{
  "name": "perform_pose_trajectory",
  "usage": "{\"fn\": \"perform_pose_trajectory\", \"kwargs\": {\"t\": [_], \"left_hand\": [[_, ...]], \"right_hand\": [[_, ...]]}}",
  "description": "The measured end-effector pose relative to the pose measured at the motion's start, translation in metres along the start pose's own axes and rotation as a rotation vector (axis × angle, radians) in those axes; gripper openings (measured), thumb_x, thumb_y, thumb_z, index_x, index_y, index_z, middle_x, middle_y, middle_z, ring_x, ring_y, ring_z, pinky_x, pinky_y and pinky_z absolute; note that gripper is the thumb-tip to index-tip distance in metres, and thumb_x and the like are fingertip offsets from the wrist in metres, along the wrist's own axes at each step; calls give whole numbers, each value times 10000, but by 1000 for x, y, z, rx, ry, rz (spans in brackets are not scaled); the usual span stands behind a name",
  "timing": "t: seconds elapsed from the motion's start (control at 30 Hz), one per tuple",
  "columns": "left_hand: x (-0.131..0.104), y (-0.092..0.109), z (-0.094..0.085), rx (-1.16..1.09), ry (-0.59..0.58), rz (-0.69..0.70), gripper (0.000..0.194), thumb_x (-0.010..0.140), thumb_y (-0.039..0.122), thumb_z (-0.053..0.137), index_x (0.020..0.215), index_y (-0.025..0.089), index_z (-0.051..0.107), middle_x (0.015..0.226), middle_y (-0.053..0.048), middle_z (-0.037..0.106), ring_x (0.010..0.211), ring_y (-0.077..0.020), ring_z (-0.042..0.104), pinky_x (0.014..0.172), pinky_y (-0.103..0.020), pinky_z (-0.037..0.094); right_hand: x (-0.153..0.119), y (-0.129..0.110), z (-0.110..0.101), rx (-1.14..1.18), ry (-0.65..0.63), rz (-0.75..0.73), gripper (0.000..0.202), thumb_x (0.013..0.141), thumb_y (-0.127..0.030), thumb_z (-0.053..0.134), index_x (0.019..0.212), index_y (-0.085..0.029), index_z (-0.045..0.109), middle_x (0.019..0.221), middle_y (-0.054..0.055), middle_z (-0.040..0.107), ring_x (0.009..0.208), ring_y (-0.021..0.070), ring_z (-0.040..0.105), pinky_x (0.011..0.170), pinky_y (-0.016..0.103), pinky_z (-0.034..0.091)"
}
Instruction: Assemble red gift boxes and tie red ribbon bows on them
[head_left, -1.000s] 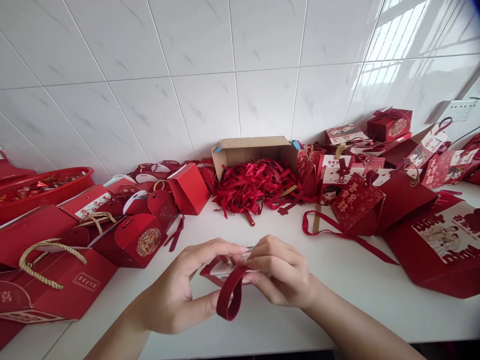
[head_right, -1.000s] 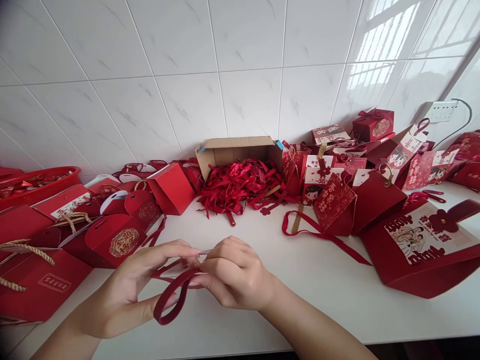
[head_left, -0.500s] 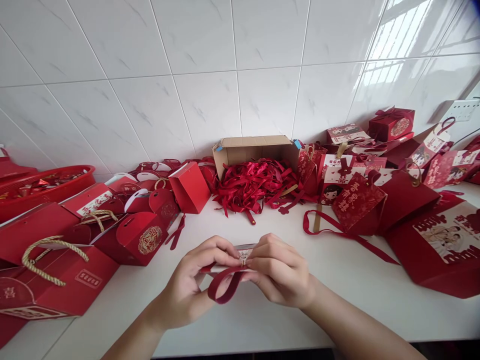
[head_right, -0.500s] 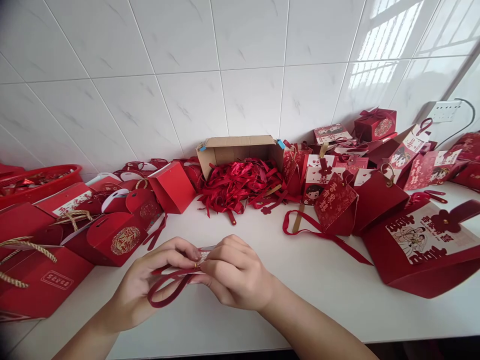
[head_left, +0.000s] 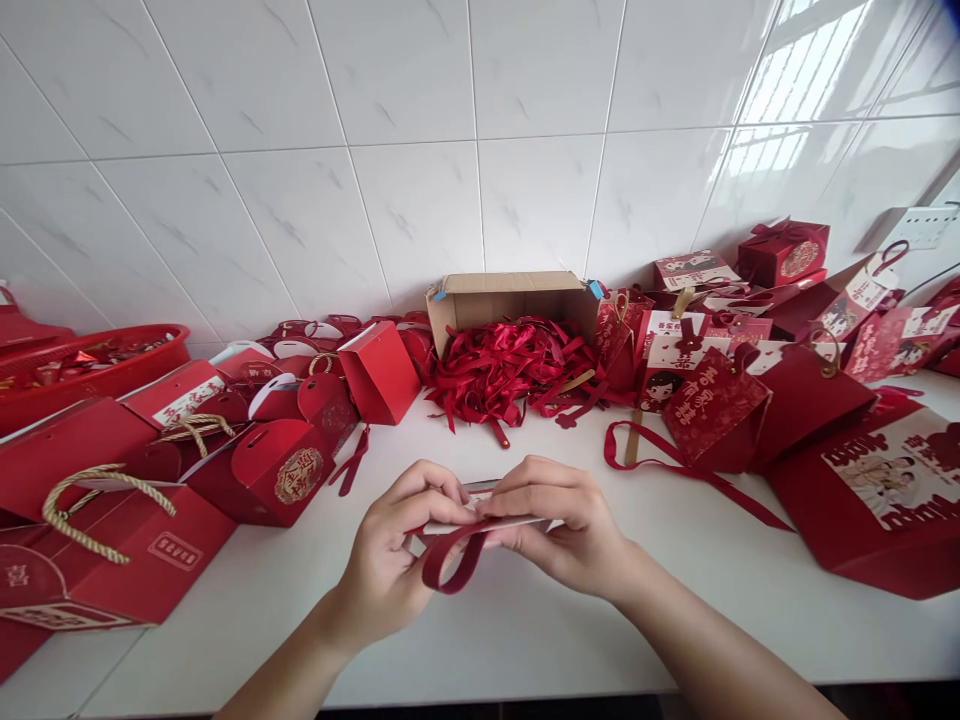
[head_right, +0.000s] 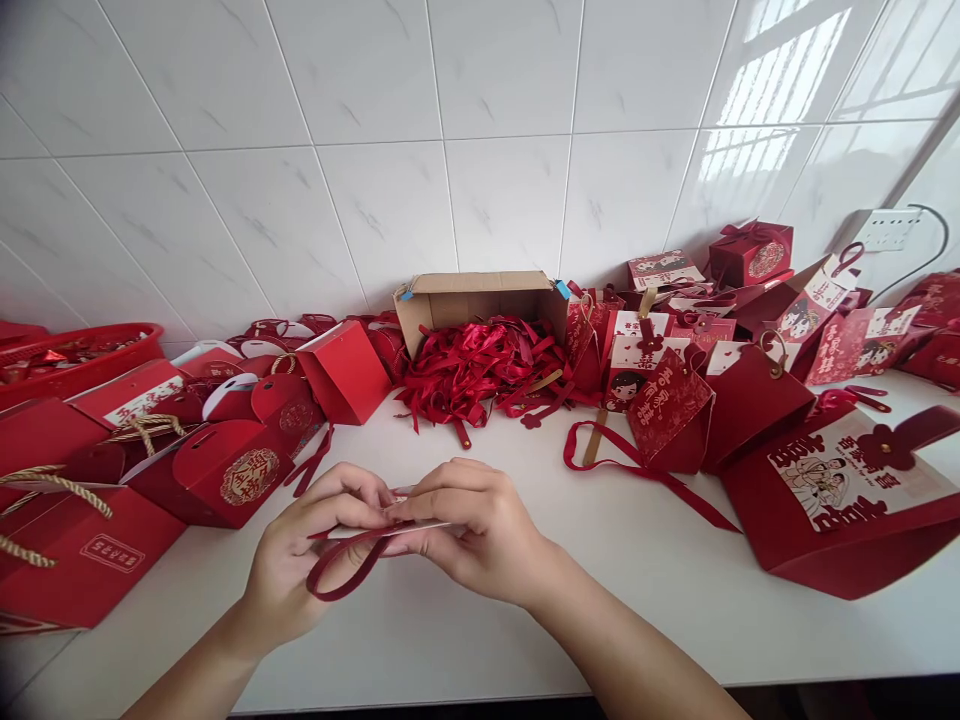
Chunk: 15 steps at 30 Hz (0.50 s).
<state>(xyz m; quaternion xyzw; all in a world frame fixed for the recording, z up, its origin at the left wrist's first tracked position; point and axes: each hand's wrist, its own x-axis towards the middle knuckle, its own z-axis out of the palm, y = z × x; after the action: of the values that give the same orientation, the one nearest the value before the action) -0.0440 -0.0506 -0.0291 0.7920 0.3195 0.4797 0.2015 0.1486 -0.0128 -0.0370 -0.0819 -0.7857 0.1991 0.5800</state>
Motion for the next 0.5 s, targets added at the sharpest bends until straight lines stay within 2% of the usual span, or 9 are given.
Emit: {"fn": "perform_pose_trajectory", "kwargs": {"t": [0.1,0.17,0.33,0.5], "left_hand": [[1,-1,2,23,28,-20,85,863,155,591,869,199,663,861,-53,554,805,-167,606,679,-273,529],[5,-2,3,21,32,-46,87,859,156,592,864,197,669,872,-55,561,796,-160,605,641,-249,520],[21,-6,4,10,27,-50,86,829,139,618,831,190,687,948,-69,601,897,-182,618,725,-260,539],[42,-15,12,-93,-13,-84,92,842,220,642,805,162,704,982,-111,635,976,-228,623,723,-281,557]], "right_hand": [[-3,1,4,-70,60,-19,71,860,-168,651,913,-170,697,790,47,666,712,129,650,644,248,547],[-5,2,6,-150,91,-39,105,884,-138,595,916,-181,686,778,42,635,695,128,621,633,262,532],[-7,9,9,-337,161,-86,73,883,-135,572,937,-157,616,782,61,594,699,149,549,600,288,487],[-5,18,6,-452,245,-125,98,898,-122,519,906,-174,603,748,39,575,679,141,528,604,284,468]]}}
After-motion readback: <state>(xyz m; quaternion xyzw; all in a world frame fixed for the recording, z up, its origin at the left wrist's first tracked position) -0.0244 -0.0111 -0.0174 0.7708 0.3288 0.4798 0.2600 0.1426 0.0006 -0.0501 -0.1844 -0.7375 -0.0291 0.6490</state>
